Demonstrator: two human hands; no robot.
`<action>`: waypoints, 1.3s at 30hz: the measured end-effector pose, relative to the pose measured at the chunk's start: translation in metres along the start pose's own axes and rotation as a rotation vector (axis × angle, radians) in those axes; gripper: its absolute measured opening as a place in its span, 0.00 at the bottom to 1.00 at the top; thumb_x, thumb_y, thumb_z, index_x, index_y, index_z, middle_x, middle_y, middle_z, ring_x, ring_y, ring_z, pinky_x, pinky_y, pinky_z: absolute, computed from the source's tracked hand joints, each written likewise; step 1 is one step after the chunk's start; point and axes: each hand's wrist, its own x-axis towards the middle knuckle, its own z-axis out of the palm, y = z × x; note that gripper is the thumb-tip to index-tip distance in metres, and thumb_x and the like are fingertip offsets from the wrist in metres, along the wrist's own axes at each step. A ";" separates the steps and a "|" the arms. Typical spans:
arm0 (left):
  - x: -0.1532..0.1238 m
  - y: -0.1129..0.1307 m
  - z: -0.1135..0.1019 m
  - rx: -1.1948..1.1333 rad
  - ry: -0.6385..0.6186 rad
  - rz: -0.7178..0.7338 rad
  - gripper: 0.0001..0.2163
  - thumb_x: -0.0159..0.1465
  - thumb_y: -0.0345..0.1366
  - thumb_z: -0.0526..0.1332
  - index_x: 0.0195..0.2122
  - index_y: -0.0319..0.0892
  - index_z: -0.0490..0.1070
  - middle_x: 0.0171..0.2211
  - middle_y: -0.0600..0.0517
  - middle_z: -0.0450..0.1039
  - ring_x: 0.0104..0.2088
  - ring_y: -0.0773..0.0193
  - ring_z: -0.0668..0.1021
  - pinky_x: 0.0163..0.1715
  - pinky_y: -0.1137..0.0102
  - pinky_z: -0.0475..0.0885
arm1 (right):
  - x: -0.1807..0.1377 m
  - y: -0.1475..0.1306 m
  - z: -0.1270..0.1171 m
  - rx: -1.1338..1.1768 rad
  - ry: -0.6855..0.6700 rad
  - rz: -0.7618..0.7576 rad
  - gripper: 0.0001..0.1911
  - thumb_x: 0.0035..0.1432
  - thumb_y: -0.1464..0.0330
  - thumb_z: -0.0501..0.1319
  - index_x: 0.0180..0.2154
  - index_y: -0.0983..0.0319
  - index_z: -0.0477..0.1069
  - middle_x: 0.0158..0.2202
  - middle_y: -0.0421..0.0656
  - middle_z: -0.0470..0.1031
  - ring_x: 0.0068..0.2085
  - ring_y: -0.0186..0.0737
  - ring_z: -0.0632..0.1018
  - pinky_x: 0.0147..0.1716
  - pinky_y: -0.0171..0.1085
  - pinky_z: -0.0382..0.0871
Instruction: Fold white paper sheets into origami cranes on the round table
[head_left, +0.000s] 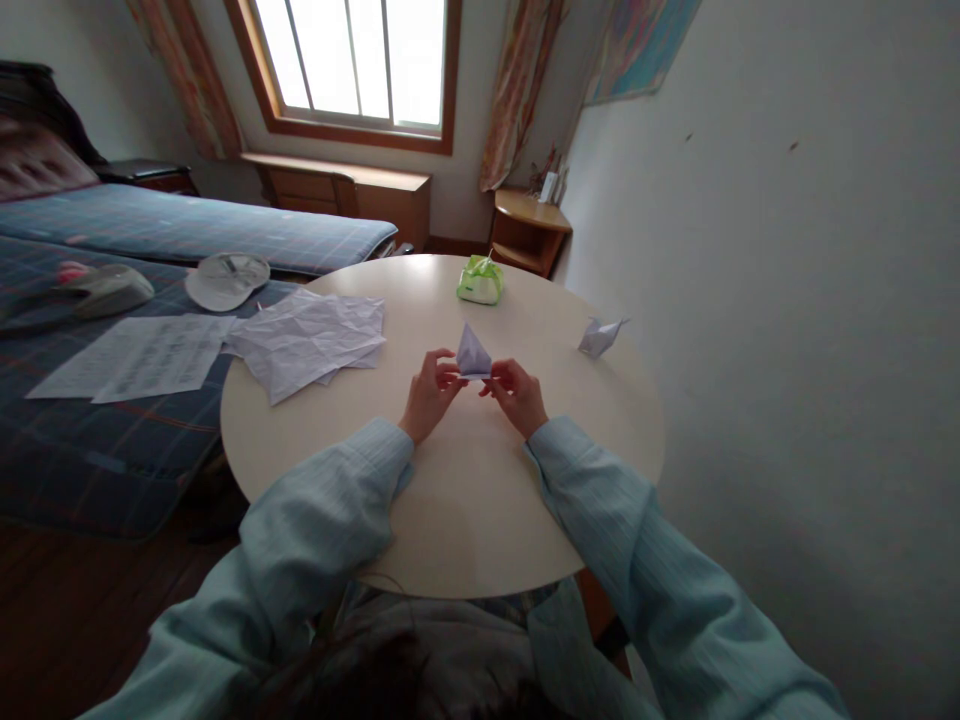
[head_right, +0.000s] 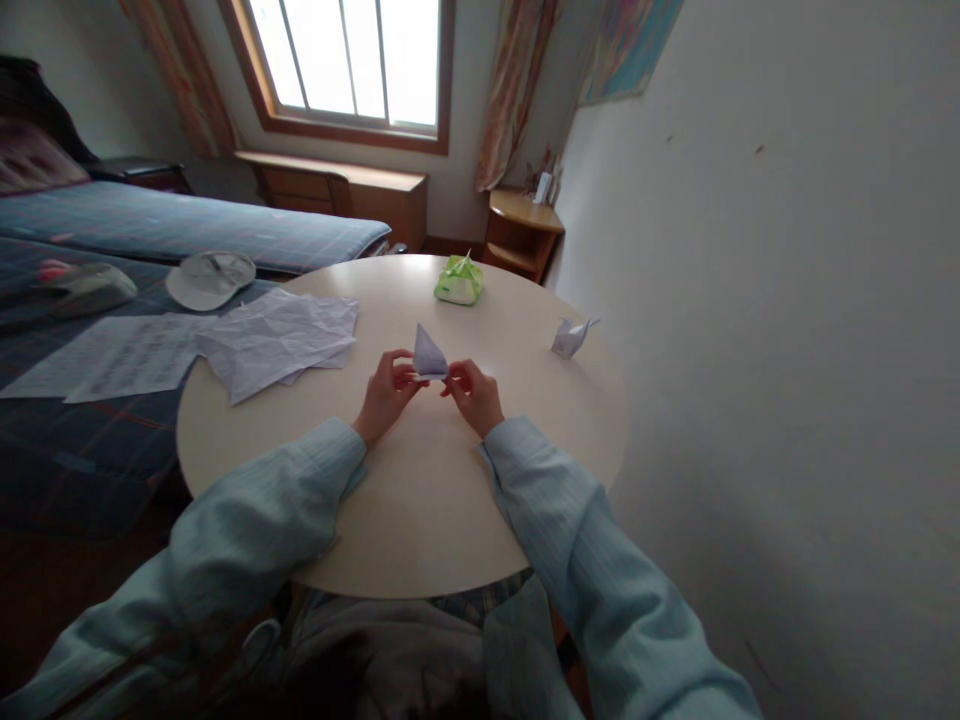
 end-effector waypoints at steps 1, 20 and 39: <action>0.000 0.001 0.000 0.019 -0.014 0.003 0.15 0.52 0.31 0.60 0.39 0.42 0.58 0.33 0.50 0.75 0.29 0.69 0.77 0.28 0.75 0.72 | 0.000 0.001 0.000 -0.005 0.001 -0.005 0.14 0.50 0.56 0.56 0.31 0.60 0.60 0.27 0.41 0.73 0.24 0.35 0.77 0.22 0.31 0.69; 0.002 0.006 -0.005 0.255 -0.004 -0.041 0.08 0.49 0.23 0.54 0.24 0.39 0.71 0.24 0.56 0.72 0.26 0.71 0.73 0.27 0.78 0.67 | 0.002 0.004 -0.001 -0.200 -0.020 -0.028 0.04 0.45 0.70 0.57 0.27 0.62 0.68 0.24 0.40 0.74 0.25 0.31 0.73 0.25 0.31 0.69; 0.000 0.005 -0.003 0.401 -0.038 -0.079 0.11 0.52 0.41 0.60 0.22 0.38 0.69 0.19 0.57 0.68 0.22 0.72 0.67 0.23 0.77 0.60 | 0.001 0.003 -0.002 -0.228 -0.082 0.012 0.13 0.49 0.58 0.57 0.25 0.62 0.64 0.22 0.40 0.71 0.24 0.32 0.72 0.23 0.30 0.65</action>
